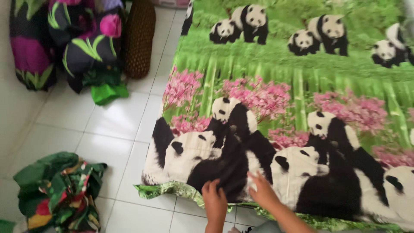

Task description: The person spreads a green panda-patterned blanket over a mattress, then arranges several decorative pillows on top. The pillows include a black one with pink tulips, a brown patterned bolster, a purple Hello Kitty pillow, and a green cactus-shaped pillow. The person smooths the blanket and adjusts the pillows into a neat arrangement.

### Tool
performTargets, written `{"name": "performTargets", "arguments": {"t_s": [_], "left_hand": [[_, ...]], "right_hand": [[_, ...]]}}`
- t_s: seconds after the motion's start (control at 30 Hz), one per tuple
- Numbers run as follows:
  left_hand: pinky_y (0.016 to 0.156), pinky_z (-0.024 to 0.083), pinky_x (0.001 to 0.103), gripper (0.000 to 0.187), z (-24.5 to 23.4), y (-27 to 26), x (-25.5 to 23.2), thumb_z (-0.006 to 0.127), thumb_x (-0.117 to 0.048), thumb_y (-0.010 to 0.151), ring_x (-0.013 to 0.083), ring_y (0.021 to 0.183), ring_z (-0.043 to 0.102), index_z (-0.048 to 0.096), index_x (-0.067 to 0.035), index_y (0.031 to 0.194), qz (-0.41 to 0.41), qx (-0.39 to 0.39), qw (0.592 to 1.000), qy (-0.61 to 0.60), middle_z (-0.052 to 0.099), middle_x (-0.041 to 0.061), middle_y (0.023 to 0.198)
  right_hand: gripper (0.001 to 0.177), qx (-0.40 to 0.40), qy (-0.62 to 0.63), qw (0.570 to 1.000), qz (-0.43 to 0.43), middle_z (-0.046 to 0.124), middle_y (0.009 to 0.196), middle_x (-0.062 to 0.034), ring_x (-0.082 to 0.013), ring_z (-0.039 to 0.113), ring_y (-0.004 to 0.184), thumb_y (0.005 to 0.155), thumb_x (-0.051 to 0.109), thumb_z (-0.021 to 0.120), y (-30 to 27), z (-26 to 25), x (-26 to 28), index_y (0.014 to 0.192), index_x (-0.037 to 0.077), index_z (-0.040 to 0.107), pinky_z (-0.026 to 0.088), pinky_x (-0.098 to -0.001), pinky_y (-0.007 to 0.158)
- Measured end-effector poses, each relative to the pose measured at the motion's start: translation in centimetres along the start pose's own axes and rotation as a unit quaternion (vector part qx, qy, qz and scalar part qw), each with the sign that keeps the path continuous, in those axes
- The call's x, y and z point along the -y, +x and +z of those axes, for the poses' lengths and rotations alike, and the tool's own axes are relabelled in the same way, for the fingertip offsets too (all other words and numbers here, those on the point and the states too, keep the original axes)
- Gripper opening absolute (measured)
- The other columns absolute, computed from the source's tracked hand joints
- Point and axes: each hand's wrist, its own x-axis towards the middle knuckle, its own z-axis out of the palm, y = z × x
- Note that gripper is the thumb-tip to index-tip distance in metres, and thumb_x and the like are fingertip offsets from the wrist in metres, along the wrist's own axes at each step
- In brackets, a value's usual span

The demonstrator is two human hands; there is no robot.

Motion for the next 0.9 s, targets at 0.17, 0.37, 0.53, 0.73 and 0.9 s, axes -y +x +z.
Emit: {"name": "performTargets", "arguments": {"t_s": [0.17,0.37,0.53,0.73,0.9], "left_hand": [[0.102,0.044,0.05,0.038,-4.8,5.7,-16.5,0.068,-0.006,0.084,0.0453,0.124,0.052,0.064,-0.009,0.122,0.103,0.024,0.994,0.029,0.053,0.027,0.136],[0.103,0.042,0.053,0.044,-8.8,7.8,-27.5,0.066,-0.008,0.085,0.0458,0.126,0.05,0.064,-0.01,0.128,0.191,-0.022,0.98,0.055,0.049,0.026,0.145],[0.102,0.043,0.053,0.046,-11.2,8.1,-30.4,0.065,-0.009,0.086,0.0436,0.128,0.051,0.064,-0.011,0.132,0.226,-0.093,0.966,0.082,0.051,0.023,0.146],[0.102,0.044,0.053,0.045,-17.1,10.1,-29.2,0.065,-0.012,0.089,0.0422,0.13,0.051,0.063,-0.014,0.134,0.194,-0.165,0.96,0.114,0.051,0.021,0.148],[0.1,0.043,0.054,0.048,-24.8,12.4,-25.2,0.066,-0.014,0.086,0.0428,0.128,0.05,0.063,-0.015,0.134,0.173,-0.2,0.953,0.146,0.052,0.021,0.147]], "right_hand": [[0.068,-0.154,0.01,0.988,-0.019,0.037,0.156,-0.0309,-0.0457,0.046,0.138,0.083,0.02,0.075,2.8,-11.3,8.2,0.147,0.017,0.051,0.04,-0.0486,0.112],[0.069,-0.25,-0.057,0.958,-0.128,0.037,0.156,-0.0307,-0.0508,0.036,0.143,0.084,0.02,0.074,3.8,-20.0,16.6,0.148,0.017,0.05,0.034,-0.0536,0.115],[0.068,-0.253,-0.062,0.943,-0.207,0.033,0.161,-0.0284,-0.0524,0.03,0.147,0.088,0.021,0.07,4.5,-22.4,22.1,0.152,0.018,0.047,0.028,-0.059,0.116],[0.068,-0.214,-0.061,0.933,-0.284,0.029,0.163,-0.0278,-0.0546,0.027,0.148,0.09,0.025,0.069,5.5,-21.1,29.5,0.153,0.02,0.046,0.027,-0.0604,0.116],[0.071,-0.172,-0.043,0.938,-0.296,0.028,0.165,-0.0264,-0.0548,0.028,0.147,0.088,0.026,0.069,7.7,-16.4,37.4,0.154,0.019,0.044,0.027,-0.0659,0.113]]}}
